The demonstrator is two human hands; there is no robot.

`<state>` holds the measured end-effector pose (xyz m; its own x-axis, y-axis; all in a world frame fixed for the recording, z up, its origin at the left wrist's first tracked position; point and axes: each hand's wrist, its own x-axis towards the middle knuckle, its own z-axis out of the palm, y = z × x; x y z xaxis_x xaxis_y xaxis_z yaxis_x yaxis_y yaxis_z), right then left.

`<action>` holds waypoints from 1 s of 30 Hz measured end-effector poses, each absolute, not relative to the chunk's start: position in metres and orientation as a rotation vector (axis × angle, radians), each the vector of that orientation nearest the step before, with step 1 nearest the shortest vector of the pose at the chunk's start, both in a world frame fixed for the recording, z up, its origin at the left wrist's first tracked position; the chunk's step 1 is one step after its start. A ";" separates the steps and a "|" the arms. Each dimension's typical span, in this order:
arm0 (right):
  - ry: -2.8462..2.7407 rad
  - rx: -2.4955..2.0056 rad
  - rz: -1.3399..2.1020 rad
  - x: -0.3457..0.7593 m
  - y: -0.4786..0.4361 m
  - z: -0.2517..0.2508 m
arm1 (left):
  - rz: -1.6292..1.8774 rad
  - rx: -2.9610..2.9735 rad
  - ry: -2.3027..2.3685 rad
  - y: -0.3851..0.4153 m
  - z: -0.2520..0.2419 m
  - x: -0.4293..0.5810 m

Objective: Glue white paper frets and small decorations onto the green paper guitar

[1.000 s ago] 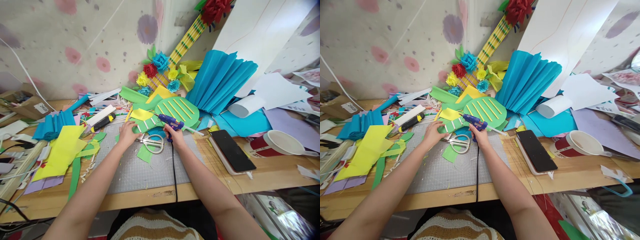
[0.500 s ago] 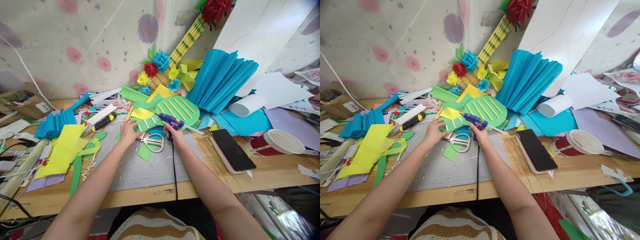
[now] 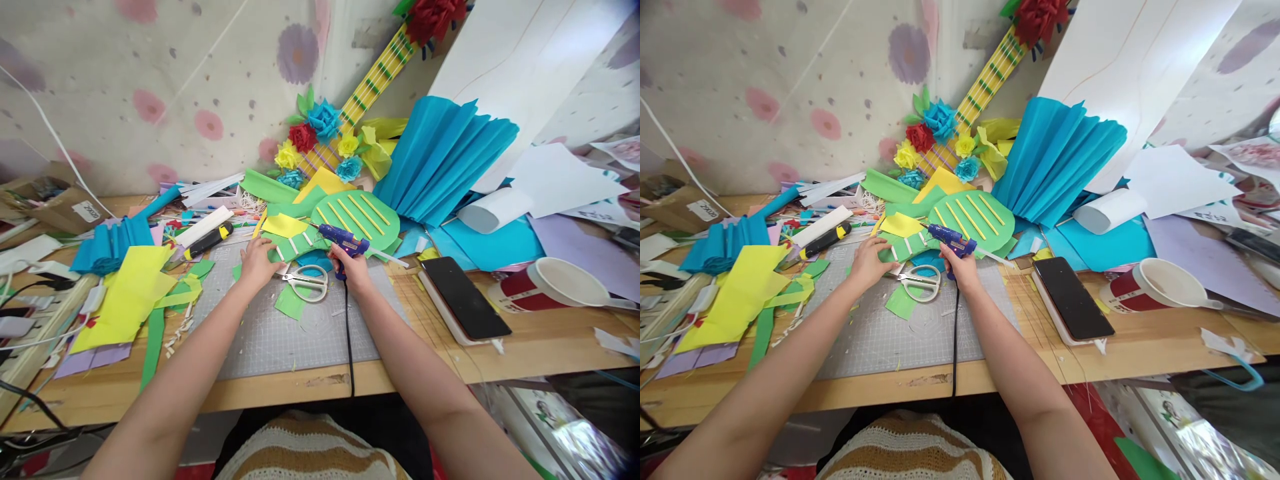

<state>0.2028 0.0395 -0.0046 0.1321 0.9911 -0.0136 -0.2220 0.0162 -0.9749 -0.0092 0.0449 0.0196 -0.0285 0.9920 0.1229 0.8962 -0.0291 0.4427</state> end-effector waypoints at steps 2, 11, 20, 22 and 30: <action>-0.945 -1.103 1.205 0.203 0.039 -0.004 | 0.593 2.013 2.021 0.042 0.020 -0.010; -0.921 -1.052 1.219 0.203 0.041 -0.004 | 0.394 1.994 2.006 0.048 0.021 -0.030; -0.915 -0.890 1.237 0.205 0.038 -0.002 | 0.739 2.260 2.035 0.036 0.036 -0.021; -0.917 -0.882 1.244 0.206 0.038 -0.001 | 0.745 2.266 2.029 0.035 0.037 -0.020; -0.930 -0.937 1.219 0.206 0.040 -0.004 | 0.669 2.214 2.047 0.038 0.022 -0.024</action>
<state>0.2061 0.0395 -0.0044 0.1083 0.9916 0.0711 -0.3304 0.1034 -0.9382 -0.0242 0.0379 0.0219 0.0283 0.9609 0.2755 0.9382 -0.1207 0.3243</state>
